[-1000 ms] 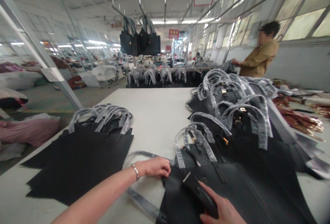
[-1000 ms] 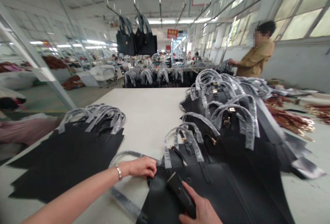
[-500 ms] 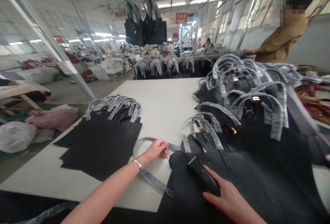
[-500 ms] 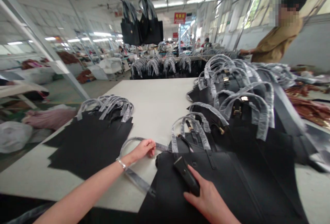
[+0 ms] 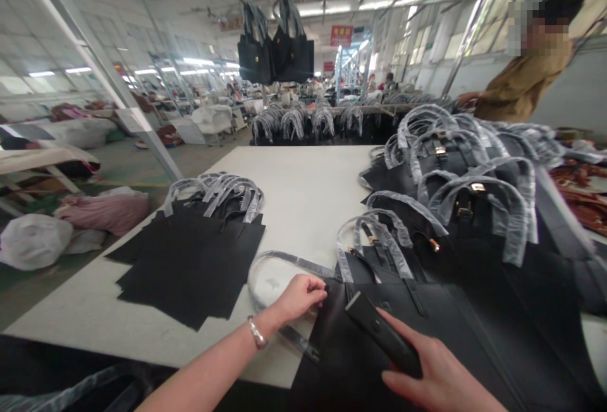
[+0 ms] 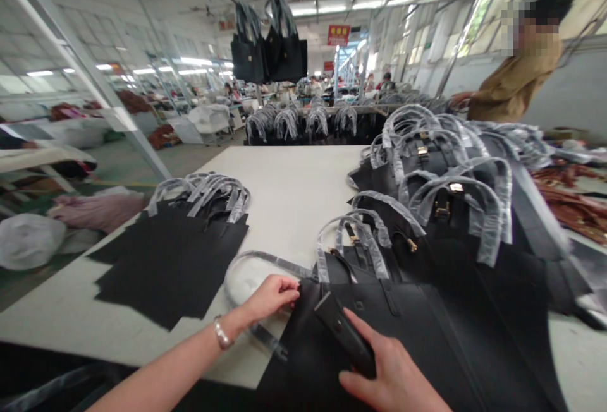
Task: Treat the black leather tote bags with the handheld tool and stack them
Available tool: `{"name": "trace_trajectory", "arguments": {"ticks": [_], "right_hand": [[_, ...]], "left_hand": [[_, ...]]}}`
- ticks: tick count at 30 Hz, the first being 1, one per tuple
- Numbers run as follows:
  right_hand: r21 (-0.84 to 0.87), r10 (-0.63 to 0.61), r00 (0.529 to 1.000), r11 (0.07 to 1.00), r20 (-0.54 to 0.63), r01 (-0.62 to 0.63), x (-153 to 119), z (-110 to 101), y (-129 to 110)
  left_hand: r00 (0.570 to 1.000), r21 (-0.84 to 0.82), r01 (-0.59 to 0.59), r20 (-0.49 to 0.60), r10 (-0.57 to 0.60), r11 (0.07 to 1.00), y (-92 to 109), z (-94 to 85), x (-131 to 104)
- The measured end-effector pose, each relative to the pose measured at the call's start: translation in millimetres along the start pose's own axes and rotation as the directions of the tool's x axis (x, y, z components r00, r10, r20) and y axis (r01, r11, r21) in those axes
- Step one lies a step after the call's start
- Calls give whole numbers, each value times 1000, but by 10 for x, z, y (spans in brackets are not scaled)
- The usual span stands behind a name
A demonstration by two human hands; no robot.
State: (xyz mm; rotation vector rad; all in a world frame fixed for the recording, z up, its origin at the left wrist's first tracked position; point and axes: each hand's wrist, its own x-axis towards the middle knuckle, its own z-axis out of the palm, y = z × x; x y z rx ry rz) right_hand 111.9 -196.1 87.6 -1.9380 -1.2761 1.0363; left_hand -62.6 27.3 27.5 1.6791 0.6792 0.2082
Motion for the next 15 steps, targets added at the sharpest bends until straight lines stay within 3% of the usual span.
{"name": "trace_trajectory", "arguments": {"ticks": [6, 12, 15], "right_hand": [[158, -25, 991, 987, 130, 5, 185, 63, -258], [211, 5, 999, 977, 50, -16, 384, -12, -293], [203, 12, 980, 978, 198, -53, 366, -22, -285]], "left_hand": [[1000, -315, -10, 21, 17, 949, -62, 203, -112], [997, -497, -65, -66, 37, 866, -97, 347, -147], [995, -517, -71, -92, 27, 853, -85, 373, -167]]}}
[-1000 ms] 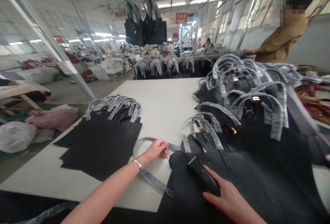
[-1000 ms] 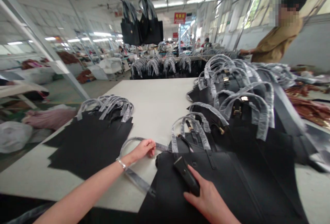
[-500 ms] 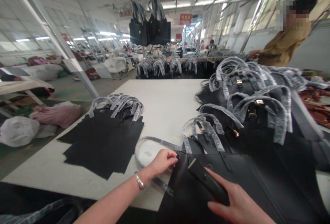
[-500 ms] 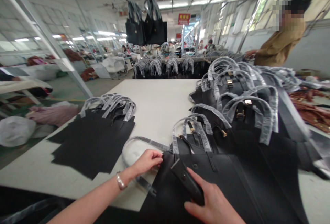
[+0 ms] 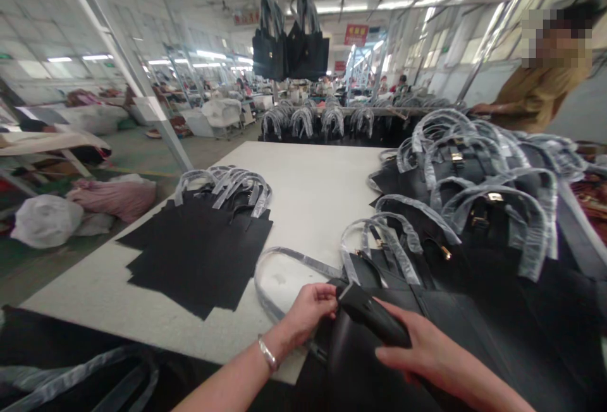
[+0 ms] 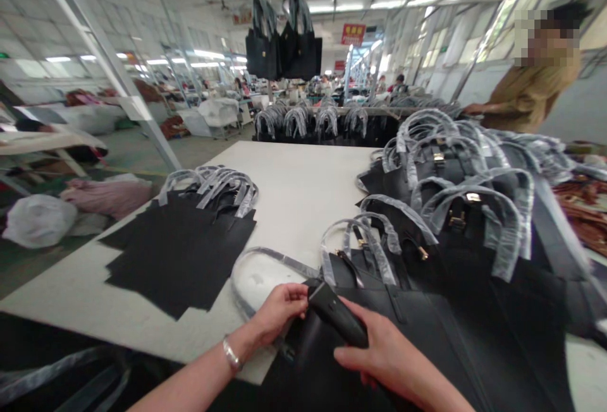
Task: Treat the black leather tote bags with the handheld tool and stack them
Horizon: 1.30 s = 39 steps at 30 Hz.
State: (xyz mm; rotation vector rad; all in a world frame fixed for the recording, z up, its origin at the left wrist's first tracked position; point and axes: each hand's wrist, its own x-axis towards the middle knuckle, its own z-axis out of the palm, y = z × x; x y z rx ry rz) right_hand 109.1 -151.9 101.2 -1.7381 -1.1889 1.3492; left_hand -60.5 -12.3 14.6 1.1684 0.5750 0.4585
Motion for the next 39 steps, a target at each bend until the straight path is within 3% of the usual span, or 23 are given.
{"name": "trace_trajectory", "arguments": {"ticks": [2, 7, 13, 19, 23, 26, 29, 32, 35, 37, 39], "right_hand": [[-13, -3, 999, 1000, 36, 4, 5, 19, -7], [-40, 2, 996, 999, -93, -6, 22, -16, -21], [-12, 53, 995, 999, 79, -52, -68, -10, 5], [-24, -9, 994, 1000, -110, 7, 127, -45, -38], [22, 54, 998, 998, -9, -54, 26, -126, 15], [43, 60, 996, 997, 66, -63, -31, -90, 25], [34, -1, 1000, 999, 1, 1, 21, -40, -3], [-30, -14, 991, 999, -134, 10, 64, -67, 23], [-120, 15, 980, 992, -200, -40, 5, -146, 190], [-178, 19, 973, 982, -230, -62, -70, -186, 367], [-215, 9, 961, 974, -275, -71, -145, -199, 549]], "left_hand": [[1000, 13, -8, 31, 8, 1000, 1, 24, -17], [1000, -48, -1, 21, 2, 999, 32, 84, -42], [999, -50, 34, 2, -34, 998, 5, 96, -48], [1000, -47, 15, 7, -15, 999, -10, 112, -50], [1000, -63, 15, -13, -15, 998, -1, 99, -38], [1000, 19, -15, -12, 15, 1000, -42, 100, -42], [1000, 196, -22, 26, 17, 980, -33, 58, -26], [996, 485, -83, 33, 77, 871, 109, -53, 100], [956, 763, -180, -14, 293, 621, 305, -128, 392], [930, 855, -245, 75, 359, 457, 386, -97, 657], [911, 890, -349, 251, 327, 292, 401, 0, 941]]}}
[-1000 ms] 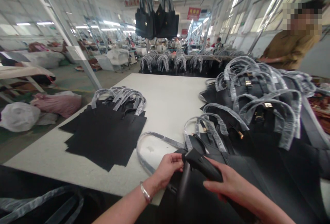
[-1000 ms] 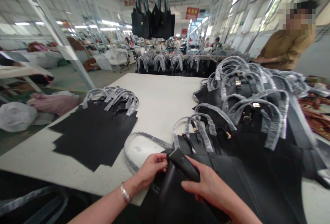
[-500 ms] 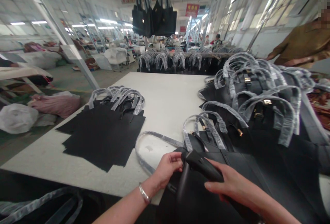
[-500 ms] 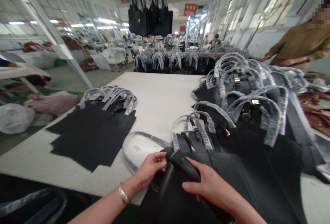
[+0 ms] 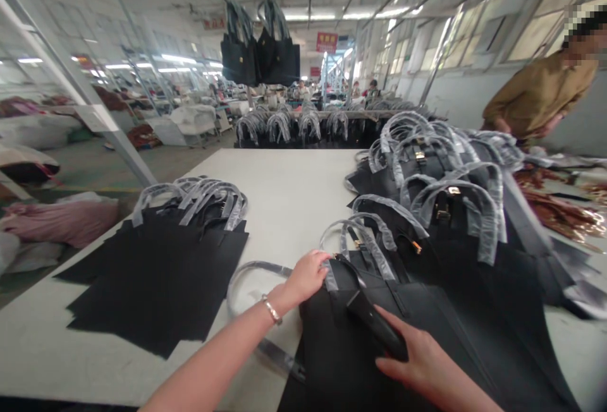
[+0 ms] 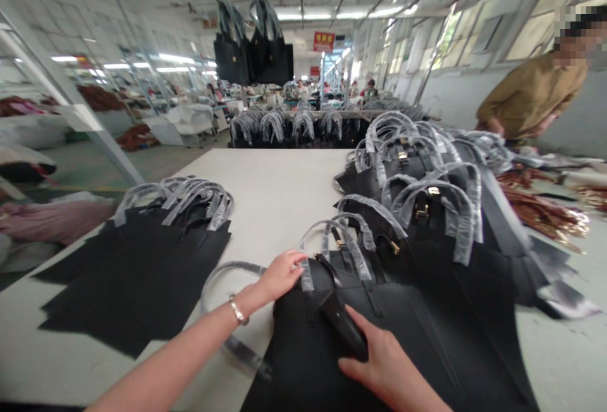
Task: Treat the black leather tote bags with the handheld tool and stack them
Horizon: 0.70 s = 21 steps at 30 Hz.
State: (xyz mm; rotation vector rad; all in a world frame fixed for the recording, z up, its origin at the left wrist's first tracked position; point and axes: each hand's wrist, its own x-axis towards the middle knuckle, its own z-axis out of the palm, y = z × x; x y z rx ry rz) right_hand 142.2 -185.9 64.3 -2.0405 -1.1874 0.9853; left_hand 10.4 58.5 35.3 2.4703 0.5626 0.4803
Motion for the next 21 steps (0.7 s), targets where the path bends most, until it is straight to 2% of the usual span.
{"name": "trace_trajectory", "arguments": {"ticks": [3, 6, 8, 11, 14, 18, 19, 21], "right_hand": [[-8, -26, 997, 1000, -67, 25, -88, 47, 187], [-8, -41, 994, 999, -102, 41, -146, 95, 243], [-23, -13, 993, 1000, -120, 10, -170, 117, 239], [-109, 81, 985, 989, -152, -98, -190, 137, 218], [-214, 148, 971, 959, -190, -188, -188, 144, 209], [-166, 105, 972, 976, -211, -142, -166, 140, 220], [-131, 81, 974, 985, -212, -111, -165, 135, 223], [-55, 38, 979, 997, -201, -50, -183, 115, 220]], "left_hand": [[968, 109, -199, 175, 179, 974, 10, 205, 382], [924, 91, -294, 283, 258, 951, -3, 339, 656], [892, 66, -339, 341, 298, 938, -12, 333, 771], [854, 37, -387, 392, 343, 921, 35, 194, 835], [834, 7, -425, 391, 389, 905, 168, -21, 752], [809, -31, -471, 382, 446, 881, 344, -245, 430], [816, -32, -455, 384, 431, 890, 371, -269, 324], [861, -53, -352, 373, 345, 935, 407, -263, 98]]}}
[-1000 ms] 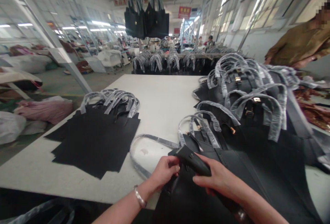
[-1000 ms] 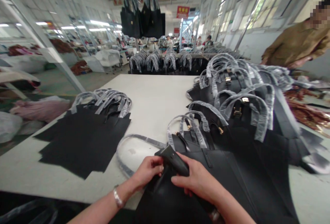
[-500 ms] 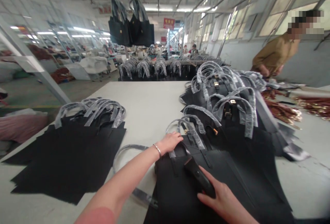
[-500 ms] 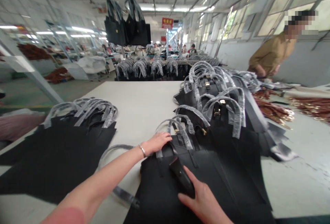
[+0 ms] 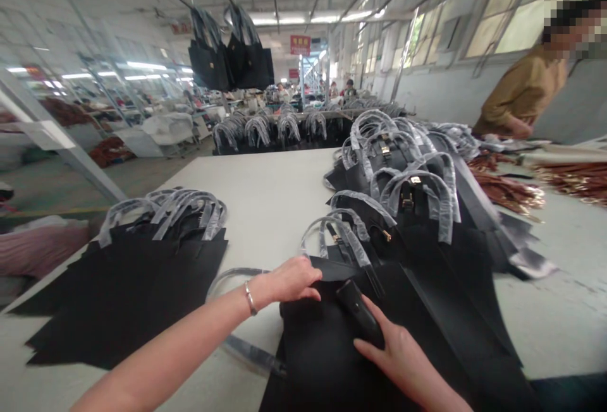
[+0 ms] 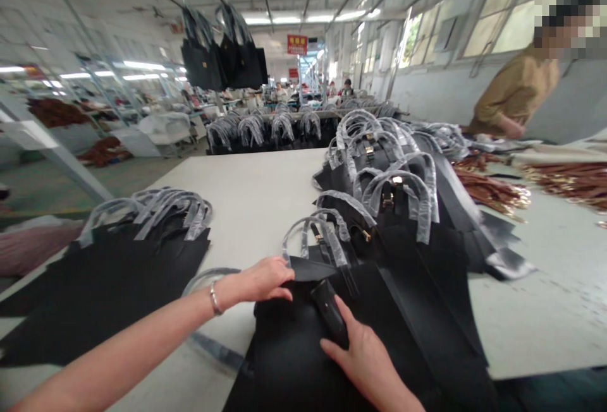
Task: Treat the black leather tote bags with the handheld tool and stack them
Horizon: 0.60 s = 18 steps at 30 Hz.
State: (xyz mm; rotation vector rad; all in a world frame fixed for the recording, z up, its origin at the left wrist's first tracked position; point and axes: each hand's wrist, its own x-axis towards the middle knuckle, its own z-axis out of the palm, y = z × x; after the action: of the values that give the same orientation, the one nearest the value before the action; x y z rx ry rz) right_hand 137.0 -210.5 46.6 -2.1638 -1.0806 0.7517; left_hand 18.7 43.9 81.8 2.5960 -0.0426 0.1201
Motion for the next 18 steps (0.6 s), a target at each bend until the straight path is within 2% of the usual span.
{"name": "trace_trajectory", "arguments": {"ticks": [2, 3, 5, 6, 8, 10, 15, 18], "right_hand": [[80, -2, 1000, 997, 28, 0, -47, -45, -15], [118, 8, 999, 993, 53, -14, -83, -74, -29], [186, 24, 993, 982, 113, -45, -171, -136, -64], [211, 26, 989, 976, 144, -56, -217, -166, -84], [248, 24, 979, 966, 203, -76, -295, -213, -123], [285, 28, 967, 953, 253, -102, -336, -236, -155], [386, 3, 942, 912, 334, -139, -242, -225, -197], [405, -13, 954, 907, 299, -114, -150, -230, -213]], "left_hand": [[985, -198, 172, 8, -174, 965, 96, 161, -153], [963, -349, 265, 41, -267, 899, 140, 265, -213], [906, -651, 382, 122, -406, 656, 224, 503, -294], [880, -766, 386, 139, -454, 515, 266, 626, -316], [842, -903, 299, 97, -530, 309, 352, 852, -330], [816, -959, 189, 33, -577, 212, 435, 1026, -316], [793, -994, 56, -11, -610, 90, 567, 1228, -260], [778, -999, 41, 12, -629, 33, 592, 1268, -248]]}}
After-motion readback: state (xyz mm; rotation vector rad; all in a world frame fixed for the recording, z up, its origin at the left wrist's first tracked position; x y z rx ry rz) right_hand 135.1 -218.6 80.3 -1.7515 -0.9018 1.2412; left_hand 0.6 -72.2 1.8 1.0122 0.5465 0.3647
